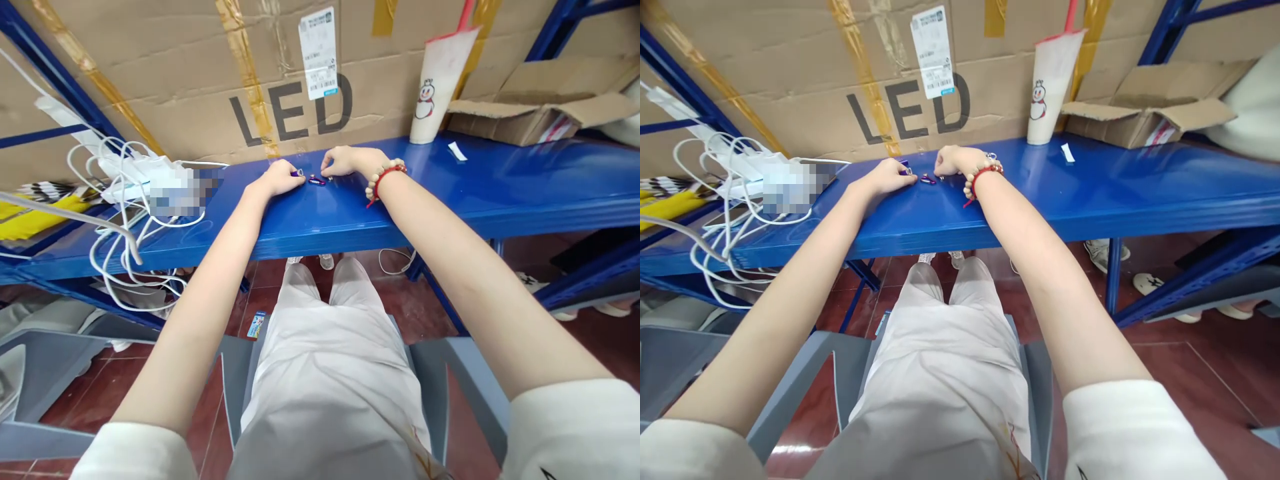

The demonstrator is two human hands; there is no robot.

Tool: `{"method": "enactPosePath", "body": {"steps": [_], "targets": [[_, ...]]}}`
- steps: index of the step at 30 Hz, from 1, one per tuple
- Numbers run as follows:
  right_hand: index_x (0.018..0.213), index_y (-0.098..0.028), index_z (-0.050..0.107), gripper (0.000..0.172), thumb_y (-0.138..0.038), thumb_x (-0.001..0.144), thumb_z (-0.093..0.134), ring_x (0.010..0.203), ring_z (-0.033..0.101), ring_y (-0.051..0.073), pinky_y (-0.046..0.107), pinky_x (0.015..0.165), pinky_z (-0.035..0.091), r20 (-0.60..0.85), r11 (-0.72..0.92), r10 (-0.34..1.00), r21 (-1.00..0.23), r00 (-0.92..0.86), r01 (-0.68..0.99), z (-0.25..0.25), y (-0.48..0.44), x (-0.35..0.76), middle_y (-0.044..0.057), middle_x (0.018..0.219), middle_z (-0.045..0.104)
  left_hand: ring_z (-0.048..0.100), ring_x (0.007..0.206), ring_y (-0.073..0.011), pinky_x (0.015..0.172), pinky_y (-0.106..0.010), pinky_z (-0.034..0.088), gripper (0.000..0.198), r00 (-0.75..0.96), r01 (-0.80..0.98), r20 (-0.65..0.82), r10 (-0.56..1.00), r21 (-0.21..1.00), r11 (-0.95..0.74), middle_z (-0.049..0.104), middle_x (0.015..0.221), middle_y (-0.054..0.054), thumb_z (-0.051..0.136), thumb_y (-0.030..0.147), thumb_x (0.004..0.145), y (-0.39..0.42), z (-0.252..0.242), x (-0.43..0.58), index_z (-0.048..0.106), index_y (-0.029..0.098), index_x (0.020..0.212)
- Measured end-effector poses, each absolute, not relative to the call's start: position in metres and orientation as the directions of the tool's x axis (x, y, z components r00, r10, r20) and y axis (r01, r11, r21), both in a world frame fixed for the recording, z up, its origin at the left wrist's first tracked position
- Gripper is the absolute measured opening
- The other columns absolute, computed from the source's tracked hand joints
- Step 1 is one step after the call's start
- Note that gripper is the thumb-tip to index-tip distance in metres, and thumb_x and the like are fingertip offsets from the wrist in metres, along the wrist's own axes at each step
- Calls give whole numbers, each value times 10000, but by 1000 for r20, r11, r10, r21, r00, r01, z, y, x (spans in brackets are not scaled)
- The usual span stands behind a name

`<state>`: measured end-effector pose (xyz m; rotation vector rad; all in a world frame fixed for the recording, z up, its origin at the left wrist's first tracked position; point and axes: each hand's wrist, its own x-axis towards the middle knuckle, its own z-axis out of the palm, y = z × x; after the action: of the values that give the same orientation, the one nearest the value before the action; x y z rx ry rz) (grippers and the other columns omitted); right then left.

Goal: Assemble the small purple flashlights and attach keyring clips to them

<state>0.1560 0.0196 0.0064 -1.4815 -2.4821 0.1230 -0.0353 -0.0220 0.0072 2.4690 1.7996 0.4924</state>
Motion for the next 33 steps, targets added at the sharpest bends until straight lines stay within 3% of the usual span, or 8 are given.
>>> {"method": "enactPosePath", "body": {"steps": [3, 6, 12, 22, 26, 33], "targets": [[1019, -203, 697, 336, -436, 779, 659, 794, 660, 170, 277, 756, 502, 123, 390, 920, -226, -371, 893, 12, 8, 153, 23, 869, 703, 503, 622, -161, 632, -275, 395, 291, 275, 919, 232, 933, 221, -325, 521, 585, -24, 525, 370, 780, -23, 6, -36, 518, 164, 576], [897, -193, 713, 324, -479, 748, 689, 674, 648, 144, 248, 668, 510, 147, 390, 921, -285, -362, 876, 13, 4, 153, 29, 728, 690, 541, 651, -183, 648, -290, 406, 291, 261, 924, 267, 928, 208, -320, 580, 634, -53, 518, 372, 785, -24, 5, -37, 554, 161, 587], [848, -151, 692, 489, -596, 647, 726, 527, 610, 134, 237, 522, 520, 33, 352, 926, -433, -375, 830, 18, -5, 148, 45, 592, 642, 588, 702, -214, 648, -296, 419, 352, 267, 931, 289, 919, 169, -324, 642, 714, -86, 460, 426, 819, -26, 3, -40, 615, 165, 641], [821, -112, 681, 316, -394, 698, 755, 511, 586, 95, 195, 464, 520, 120, 477, 852, -578, -509, 662, 14, -13, 137, 58, 676, 679, 640, 758, -227, 604, -268, 428, 349, 285, 931, 263, 922, 151, -331, 692, 792, -87, 433, 418, 826, -32, 7, -42, 621, 180, 653], [852, -120, 688, 321, -384, 684, 758, 542, 588, 89, 181, 474, 510, 131, 517, 823, -573, -552, 636, 10, -6, 137, 59, 732, 692, 648, 774, -230, 625, -266, 447, 337, 282, 932, 260, 923, 154, -328, 703, 809, -88, 444, 407, 823, -33, 7, -42, 638, 178, 671], [1076, -121, 626, 436, -383, 740, 715, 546, 579, 83, 173, 482, 477, 119, 498, 848, -517, -517, 696, 11, -8, 136, 69, 765, 696, 649, 787, -221, 631, -251, 450, 325, 292, 927, 257, 921, 159, -339, 707, 835, -82, 452, 401, 825, -32, 7, -43, 652, 177, 700]]}}
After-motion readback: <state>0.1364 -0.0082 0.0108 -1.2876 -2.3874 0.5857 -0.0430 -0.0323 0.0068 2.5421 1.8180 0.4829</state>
